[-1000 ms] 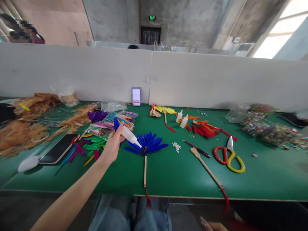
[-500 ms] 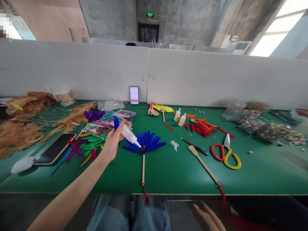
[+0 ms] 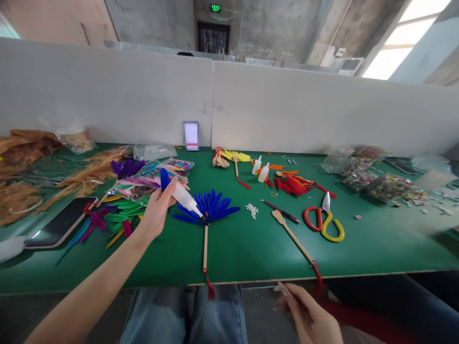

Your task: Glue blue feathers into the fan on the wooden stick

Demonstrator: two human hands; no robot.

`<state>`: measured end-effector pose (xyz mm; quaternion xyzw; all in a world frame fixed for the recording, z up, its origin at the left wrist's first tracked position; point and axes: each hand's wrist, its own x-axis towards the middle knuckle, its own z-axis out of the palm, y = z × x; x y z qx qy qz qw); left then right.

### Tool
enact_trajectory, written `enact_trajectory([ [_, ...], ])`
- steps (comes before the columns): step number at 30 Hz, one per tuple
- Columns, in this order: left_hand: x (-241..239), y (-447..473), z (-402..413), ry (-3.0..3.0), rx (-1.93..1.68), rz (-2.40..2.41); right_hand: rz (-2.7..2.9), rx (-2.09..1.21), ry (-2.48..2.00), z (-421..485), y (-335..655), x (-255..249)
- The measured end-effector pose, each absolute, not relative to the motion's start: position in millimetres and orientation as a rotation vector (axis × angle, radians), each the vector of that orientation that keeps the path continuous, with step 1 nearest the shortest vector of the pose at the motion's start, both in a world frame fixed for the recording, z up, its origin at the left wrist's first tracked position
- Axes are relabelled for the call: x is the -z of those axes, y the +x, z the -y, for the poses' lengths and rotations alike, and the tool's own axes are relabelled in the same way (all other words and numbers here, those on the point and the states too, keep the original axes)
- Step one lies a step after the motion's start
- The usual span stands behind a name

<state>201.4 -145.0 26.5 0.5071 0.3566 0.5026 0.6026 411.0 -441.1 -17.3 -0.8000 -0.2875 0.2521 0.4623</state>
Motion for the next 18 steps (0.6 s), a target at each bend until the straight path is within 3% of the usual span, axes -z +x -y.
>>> enact_trajectory([
  [7,-26.1,207.1,144.4,1.245,-1.115,-0.829,0.952,-0.718,-1.684,372.4,372.7,-16.7],
  [18,-26.7,213.6,139.2,1.532,-1.029,-0.875,0.985,-0.943,-1.249,292.4,361.2,-20.9],
])
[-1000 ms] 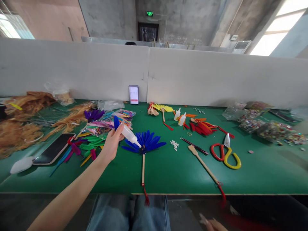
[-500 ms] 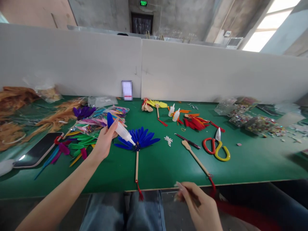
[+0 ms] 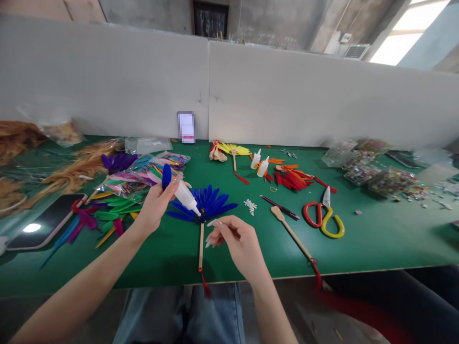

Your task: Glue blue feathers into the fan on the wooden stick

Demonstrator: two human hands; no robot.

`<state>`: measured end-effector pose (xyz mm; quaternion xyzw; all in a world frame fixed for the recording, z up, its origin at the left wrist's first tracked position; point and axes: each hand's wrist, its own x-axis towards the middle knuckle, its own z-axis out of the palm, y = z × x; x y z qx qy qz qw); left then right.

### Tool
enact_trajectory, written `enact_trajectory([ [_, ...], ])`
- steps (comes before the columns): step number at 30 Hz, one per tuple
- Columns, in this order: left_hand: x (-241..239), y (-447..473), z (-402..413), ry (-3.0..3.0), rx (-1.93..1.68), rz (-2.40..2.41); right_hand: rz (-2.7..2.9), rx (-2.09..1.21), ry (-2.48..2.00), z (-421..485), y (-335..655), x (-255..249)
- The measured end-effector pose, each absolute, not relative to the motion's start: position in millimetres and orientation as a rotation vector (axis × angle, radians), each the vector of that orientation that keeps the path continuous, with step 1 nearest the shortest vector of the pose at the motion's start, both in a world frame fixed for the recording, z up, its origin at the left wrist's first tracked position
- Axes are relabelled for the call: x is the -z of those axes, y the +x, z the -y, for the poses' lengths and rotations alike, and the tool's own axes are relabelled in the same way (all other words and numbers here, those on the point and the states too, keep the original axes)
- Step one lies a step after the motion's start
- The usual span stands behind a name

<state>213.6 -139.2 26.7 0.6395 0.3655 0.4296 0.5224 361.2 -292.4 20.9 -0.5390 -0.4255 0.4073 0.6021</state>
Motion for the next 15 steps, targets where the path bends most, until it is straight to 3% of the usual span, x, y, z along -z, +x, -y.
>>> enact_trajectory([
  [15,-22.3,219.5,133.2,1.681,-0.956,-0.903,0.835,-1.139,-1.107,271.8,356.8,-15.2],
])
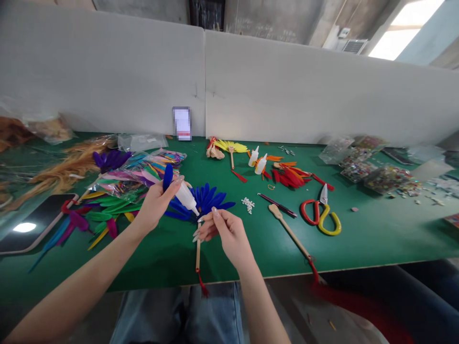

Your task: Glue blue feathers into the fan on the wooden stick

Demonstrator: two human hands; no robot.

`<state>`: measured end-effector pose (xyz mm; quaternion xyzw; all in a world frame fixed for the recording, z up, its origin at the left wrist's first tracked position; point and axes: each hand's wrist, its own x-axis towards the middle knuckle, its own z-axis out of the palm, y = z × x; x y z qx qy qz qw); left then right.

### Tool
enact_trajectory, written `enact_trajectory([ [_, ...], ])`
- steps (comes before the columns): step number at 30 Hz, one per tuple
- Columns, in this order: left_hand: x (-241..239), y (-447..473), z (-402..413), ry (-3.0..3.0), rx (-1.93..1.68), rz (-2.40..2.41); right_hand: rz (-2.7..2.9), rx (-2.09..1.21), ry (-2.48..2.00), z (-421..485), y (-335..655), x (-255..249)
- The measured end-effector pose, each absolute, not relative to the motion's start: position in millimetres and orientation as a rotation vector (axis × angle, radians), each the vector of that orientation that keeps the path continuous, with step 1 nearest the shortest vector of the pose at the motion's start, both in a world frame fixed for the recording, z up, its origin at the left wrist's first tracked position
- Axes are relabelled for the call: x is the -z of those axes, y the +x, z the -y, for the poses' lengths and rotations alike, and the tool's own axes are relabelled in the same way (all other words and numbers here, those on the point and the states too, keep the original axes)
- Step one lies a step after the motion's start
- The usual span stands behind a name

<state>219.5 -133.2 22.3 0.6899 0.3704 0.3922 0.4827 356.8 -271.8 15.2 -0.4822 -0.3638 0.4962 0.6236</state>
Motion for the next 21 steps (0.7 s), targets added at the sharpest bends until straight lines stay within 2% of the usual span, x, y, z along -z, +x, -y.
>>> enact_trajectory([
  [13,-24.6,219.5,139.1,1.694,-0.931,-0.885,0.932,-0.987,-1.202,274.1,355.3,-10.2],
  [18,-32.3,219.0,142.0,1.788,-0.880,-0.900,1.034,-0.664,-1.492,268.5,362.0,-3.8],
  [21,-33.3,220.9,145.2,1.916,-0.816,-0.890,1.287,-0.487,-1.664,258.9,367.7,0.0],
])
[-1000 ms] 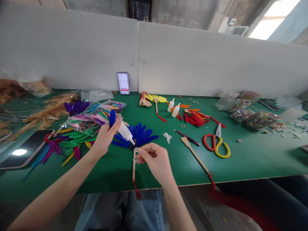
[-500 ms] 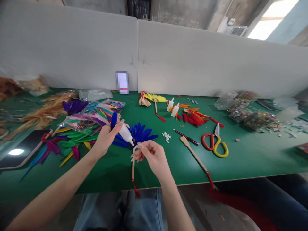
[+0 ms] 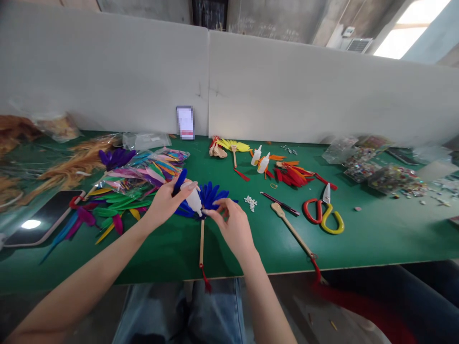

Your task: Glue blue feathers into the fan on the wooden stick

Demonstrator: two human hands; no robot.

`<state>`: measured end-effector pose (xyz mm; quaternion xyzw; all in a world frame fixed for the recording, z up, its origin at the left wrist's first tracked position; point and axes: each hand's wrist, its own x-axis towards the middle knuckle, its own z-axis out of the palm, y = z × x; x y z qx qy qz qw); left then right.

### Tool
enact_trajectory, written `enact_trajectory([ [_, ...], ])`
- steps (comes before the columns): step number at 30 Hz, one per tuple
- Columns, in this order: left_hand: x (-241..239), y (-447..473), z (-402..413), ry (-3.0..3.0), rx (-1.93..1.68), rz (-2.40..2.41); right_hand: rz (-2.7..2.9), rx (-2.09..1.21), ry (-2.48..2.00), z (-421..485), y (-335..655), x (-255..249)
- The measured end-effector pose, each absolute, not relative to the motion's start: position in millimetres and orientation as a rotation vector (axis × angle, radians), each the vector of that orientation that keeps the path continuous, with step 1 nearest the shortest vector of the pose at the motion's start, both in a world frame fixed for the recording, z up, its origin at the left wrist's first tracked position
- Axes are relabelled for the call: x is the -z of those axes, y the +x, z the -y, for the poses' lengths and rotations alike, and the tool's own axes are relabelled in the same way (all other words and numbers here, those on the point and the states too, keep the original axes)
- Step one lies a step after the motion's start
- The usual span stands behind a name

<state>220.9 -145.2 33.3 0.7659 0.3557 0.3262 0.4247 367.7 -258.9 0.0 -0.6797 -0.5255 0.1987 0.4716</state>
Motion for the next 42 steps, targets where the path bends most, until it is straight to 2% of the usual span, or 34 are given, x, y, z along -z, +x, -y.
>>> enact_trajectory([
  [6,-34.2,229.0,147.7,2.189,-0.765,-0.774,1.495,-0.461,-1.546,230.3,369.6,1.9],
  [13,-27.9,228.8,143.7,2.043,-0.683,-0.645,1.461,-0.460,-1.465,225.2,368.5,0.3],
  [24,-21.0,231.7,146.5,2.309,-0.721,-0.704,1.528,-0.455,-1.528,227.0,371.0,0.6],
  [42,-8.6,232.4,144.5,2.285,-0.744,-0.677,1.627,-0.352,-1.489,224.7,366.0,-0.7],
])
